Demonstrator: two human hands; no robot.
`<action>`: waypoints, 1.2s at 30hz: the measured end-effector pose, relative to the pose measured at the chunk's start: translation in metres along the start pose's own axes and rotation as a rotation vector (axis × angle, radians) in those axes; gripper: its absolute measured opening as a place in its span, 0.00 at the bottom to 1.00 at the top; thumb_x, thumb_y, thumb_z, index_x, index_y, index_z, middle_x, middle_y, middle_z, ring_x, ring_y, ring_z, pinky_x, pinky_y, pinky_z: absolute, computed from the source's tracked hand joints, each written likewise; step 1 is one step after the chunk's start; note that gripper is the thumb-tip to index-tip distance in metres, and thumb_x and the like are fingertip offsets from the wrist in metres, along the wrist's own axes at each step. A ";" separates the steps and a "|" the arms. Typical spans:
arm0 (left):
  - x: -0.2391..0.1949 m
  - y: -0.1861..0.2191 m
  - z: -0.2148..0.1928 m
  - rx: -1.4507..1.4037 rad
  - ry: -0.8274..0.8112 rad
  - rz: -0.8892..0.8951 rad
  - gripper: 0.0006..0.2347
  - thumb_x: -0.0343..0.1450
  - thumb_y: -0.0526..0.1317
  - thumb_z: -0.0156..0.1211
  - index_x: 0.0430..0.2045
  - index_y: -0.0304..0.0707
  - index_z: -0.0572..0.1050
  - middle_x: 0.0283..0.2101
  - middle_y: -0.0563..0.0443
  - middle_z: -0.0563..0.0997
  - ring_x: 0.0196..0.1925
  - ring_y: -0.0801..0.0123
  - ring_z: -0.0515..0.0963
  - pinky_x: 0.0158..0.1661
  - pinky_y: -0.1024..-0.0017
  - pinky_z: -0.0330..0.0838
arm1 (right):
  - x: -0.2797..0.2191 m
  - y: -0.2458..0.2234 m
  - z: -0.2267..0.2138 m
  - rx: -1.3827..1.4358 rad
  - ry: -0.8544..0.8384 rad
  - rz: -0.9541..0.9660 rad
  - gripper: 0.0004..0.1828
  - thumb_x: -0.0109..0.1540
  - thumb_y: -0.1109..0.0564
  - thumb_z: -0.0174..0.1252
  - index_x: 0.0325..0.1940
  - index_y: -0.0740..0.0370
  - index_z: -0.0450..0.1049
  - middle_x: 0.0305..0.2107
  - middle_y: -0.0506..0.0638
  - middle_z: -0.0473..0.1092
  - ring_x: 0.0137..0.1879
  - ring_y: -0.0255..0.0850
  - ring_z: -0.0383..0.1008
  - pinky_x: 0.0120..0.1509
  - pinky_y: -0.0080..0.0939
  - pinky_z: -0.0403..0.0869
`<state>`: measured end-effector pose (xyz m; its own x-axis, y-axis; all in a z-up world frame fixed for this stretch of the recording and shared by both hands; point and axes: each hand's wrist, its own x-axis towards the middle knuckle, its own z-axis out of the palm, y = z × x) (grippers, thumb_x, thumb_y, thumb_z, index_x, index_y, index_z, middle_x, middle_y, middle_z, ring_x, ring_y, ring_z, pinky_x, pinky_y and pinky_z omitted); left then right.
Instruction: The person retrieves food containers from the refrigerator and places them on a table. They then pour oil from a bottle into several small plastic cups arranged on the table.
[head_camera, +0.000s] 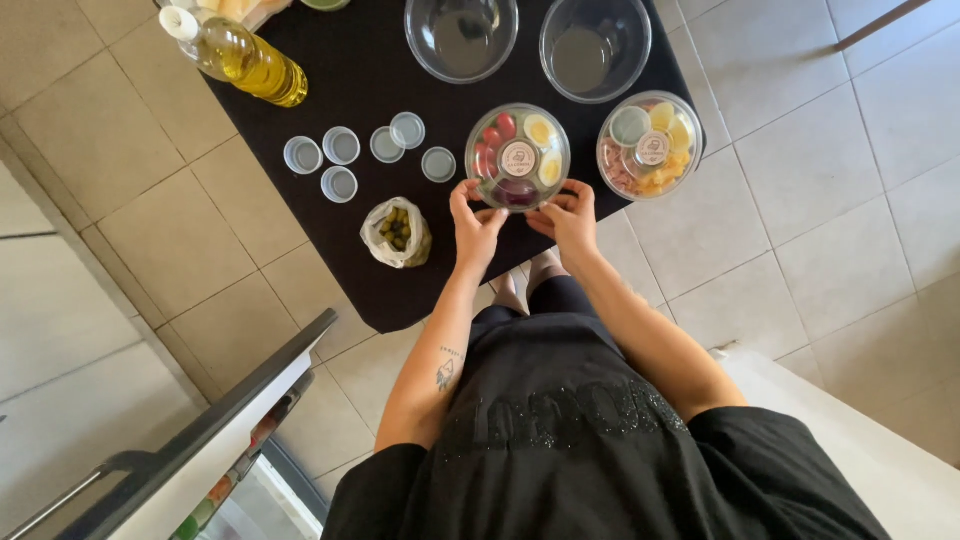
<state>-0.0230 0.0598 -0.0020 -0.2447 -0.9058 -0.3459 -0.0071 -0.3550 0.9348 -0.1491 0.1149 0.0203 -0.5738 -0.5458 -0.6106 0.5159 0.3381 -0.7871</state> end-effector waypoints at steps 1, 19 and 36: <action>0.000 0.002 0.001 0.003 -0.002 -0.019 0.22 0.63 0.27 0.55 0.50 0.38 0.58 0.42 0.47 0.57 0.32 0.63 0.79 0.37 0.68 0.79 | 0.001 0.002 0.003 0.046 0.014 0.010 0.26 0.57 0.70 0.49 0.57 0.64 0.51 0.34 0.56 0.63 0.32 0.54 0.77 0.39 0.52 0.81; -0.003 0.013 -0.012 -0.107 0.038 -0.132 0.26 0.70 0.48 0.53 0.59 0.39 0.52 0.55 0.38 0.62 0.51 0.50 0.70 0.53 0.53 0.60 | 0.021 -0.001 -0.020 0.106 -0.044 0.114 0.29 0.58 0.52 0.52 0.62 0.55 0.52 0.54 0.57 0.57 0.58 0.53 0.61 0.55 0.64 0.65; 0.028 0.050 0.023 -0.480 -0.053 -0.275 0.25 0.72 0.60 0.40 0.58 0.46 0.63 0.63 0.46 0.61 0.65 0.58 0.60 0.64 0.59 0.50 | 0.015 -0.028 0.007 0.271 -0.057 0.156 0.40 0.57 0.54 0.64 0.68 0.46 0.51 0.58 0.60 0.56 0.60 0.57 0.63 0.51 0.66 0.71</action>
<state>-0.0529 0.0217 0.0372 -0.3446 -0.7567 -0.5556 0.3620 -0.6532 0.6651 -0.1674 0.0920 0.0342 -0.4418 -0.5481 -0.7102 0.7499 0.2089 -0.6277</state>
